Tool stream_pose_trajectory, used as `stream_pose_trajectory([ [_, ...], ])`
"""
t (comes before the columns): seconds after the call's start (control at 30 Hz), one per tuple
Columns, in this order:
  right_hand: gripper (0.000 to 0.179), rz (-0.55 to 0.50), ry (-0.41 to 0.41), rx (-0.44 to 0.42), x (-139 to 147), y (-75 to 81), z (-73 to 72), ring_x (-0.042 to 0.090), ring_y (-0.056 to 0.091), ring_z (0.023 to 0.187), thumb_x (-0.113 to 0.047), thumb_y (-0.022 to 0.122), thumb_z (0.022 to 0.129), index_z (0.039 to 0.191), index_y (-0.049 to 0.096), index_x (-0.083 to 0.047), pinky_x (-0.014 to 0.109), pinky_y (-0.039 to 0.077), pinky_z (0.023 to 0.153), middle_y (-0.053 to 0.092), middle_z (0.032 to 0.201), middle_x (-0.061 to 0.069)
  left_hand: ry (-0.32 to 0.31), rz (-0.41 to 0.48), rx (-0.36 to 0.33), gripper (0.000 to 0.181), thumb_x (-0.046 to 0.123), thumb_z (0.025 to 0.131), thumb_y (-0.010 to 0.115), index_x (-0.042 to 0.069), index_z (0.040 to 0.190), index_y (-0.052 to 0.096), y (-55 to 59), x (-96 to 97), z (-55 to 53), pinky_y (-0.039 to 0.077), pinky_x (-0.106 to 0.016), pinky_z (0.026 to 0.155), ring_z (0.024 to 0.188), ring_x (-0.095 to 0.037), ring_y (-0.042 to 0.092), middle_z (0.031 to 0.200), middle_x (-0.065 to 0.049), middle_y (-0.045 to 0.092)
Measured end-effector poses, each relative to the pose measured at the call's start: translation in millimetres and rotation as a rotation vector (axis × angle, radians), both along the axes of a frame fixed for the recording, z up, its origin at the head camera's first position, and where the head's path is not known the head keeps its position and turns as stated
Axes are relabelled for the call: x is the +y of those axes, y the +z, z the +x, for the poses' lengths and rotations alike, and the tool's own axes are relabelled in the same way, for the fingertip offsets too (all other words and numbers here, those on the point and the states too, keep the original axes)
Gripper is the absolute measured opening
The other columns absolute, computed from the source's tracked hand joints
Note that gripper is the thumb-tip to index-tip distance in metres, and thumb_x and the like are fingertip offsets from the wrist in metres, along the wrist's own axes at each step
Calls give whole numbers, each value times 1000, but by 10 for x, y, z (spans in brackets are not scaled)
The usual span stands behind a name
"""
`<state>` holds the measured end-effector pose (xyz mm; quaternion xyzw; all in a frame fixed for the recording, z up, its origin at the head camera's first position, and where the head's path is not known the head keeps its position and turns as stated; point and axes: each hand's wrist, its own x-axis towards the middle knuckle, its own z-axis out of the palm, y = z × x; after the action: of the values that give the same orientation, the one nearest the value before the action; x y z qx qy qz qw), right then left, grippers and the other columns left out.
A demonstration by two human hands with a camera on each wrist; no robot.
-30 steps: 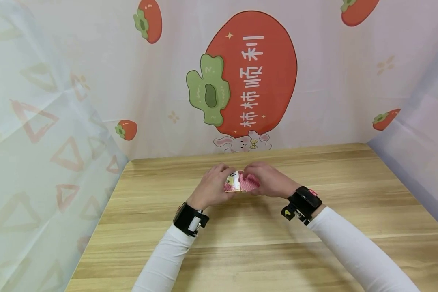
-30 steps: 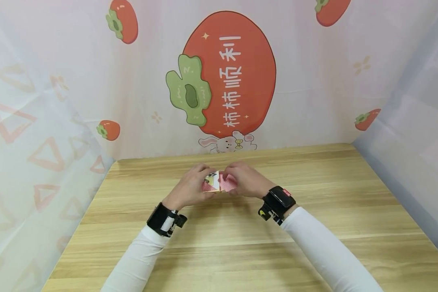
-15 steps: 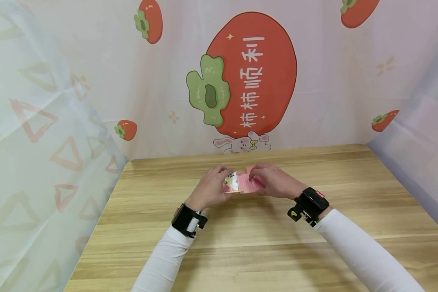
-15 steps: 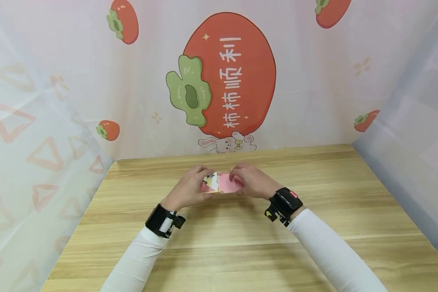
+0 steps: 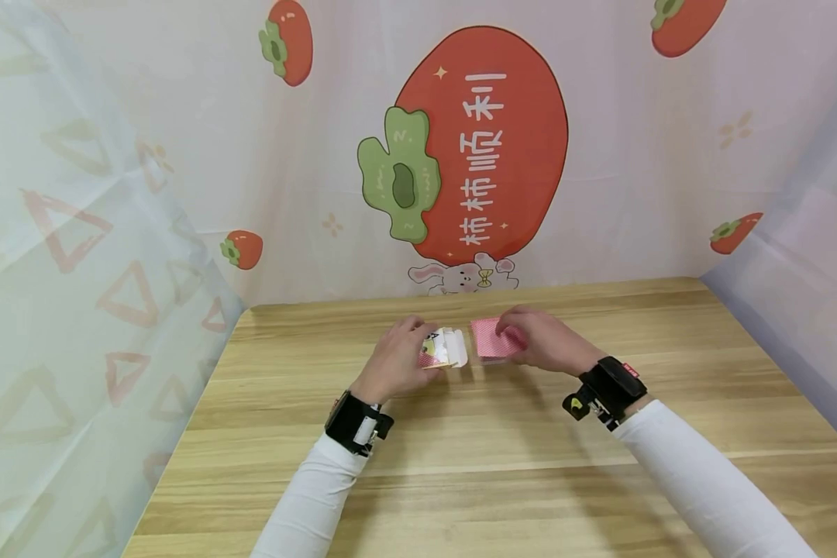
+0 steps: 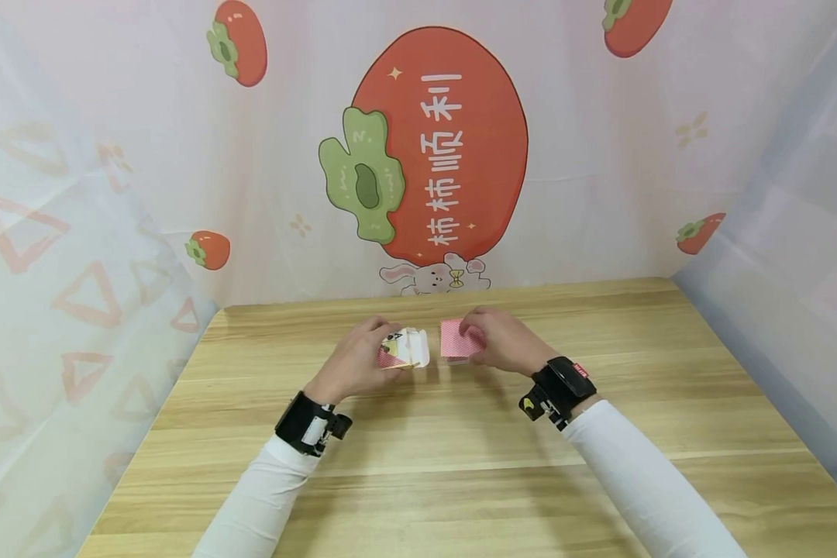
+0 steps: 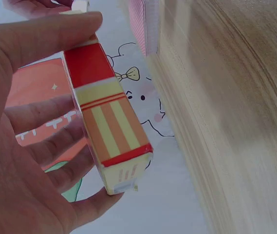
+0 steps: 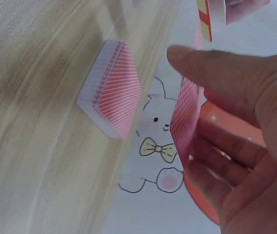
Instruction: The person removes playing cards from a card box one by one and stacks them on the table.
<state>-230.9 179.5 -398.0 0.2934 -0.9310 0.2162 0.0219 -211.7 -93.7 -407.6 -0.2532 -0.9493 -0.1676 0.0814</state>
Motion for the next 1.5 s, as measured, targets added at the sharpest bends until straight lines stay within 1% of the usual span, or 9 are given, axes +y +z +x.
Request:
stream_pose_trajectory([
  [0.13, 43, -2, -78, 11, 5, -33, -21, 23, 53, 100, -23, 79, 68, 106, 64, -12, 38, 43, 84, 59, 110, 4, 30, 1, -9, 74, 37, 65, 78, 15, 130, 51, -9, 0, 9, 33, -46, 95, 116, -25, 44, 123, -7, 48],
  [0.3, 39, -11, -203, 71, -42, -128, -57, 25, 55, 95, -32, 77, 69, 100, 67, -11, 40, 43, 80, 62, 106, 7, 38, -4, -5, 74, 38, 65, 78, 16, 130, 51, -15, -3, 11, 34, -46, 93, 115, -25, 44, 122, -5, 48],
  [0.43, 35, -38, -281, 104, -107, -195, -82, 23, 52, 83, -35, 76, 69, 93, 68, -10, 36, 41, 71, 62, 92, 7, 41, -4, -7, 73, 38, 65, 78, 15, 130, 51, -12, -4, 10, 35, -47, 92, 116, -25, 44, 122, -6, 48],
  [0.57, 33, -52, -341, 124, -174, -242, -95, 21, 49, 76, -37, 75, 70, 87, 68, -10, 33, 39, 65, 58, 79, 4, 44, -4, -7, 73, 38, 65, 78, 16, 130, 51, -6, -1, 9, 36, -47, 91, 116, -25, 43, 122, -5, 49],
  [0.77, 38, -73, -444, 100, -274, -293, -96, 20, 49, 71, -44, 73, 70, 86, 68, -10, 33, 38, 60, 55, 73, 0, 48, 1, -17, 74, 38, 66, 78, 17, 131, 50, -3, 5, 14, 36, -47, 91, 116, -24, 43, 122, -4, 49],
  [0.93, 40, -68, -539, 82, -358, -344, -97, 22, 49, 68, -49, 73, 69, 80, 66, -12, 33, 38, 57, 54, 73, 2, 49, -6, -25, 74, 38, 66, 77, 17, 131, 49, 4, 13, 17, 35, -46, 92, 116, -24, 43, 123, -4, 48],
  [1.13, 40, -40, -599, 87, -466, -395, -97, 23, 47, 62, -51, 72, 70, 74, 62, -12, 34, 36, 54, 51, 67, 3, 47, -10, -26, 75, 40, 66, 77, 16, 131, 49, 7, 9, 19, 35, -46, 92, 116, -24, 43, 123, -4, 48],
  [1.33, 44, 49, -654, 71, -574, -429, -115, 23, 47, 58, -55, 67, 72, 69, 58, -12, 35, 35, 50, 48, 61, 5, 33, -5, -19, 74, 40, 67, 77, 15, 131, 49, 5, -1, 22, 36, -46, 91, 114, -24, 44, 122, -5, 48],
  [1.5, 47, 109, -662, 106, -632, -454, -127, 24, 48, 55, -55, 67, 72, 66, 55, -10, 36, 37, 47, 48, 61, 7, 23, 3, -15, 73, 37, 67, 77, 14, 131, 49, 1, -7, 18, 35, -46, 92, 113, -24, 45, 121, -6, 48],
])
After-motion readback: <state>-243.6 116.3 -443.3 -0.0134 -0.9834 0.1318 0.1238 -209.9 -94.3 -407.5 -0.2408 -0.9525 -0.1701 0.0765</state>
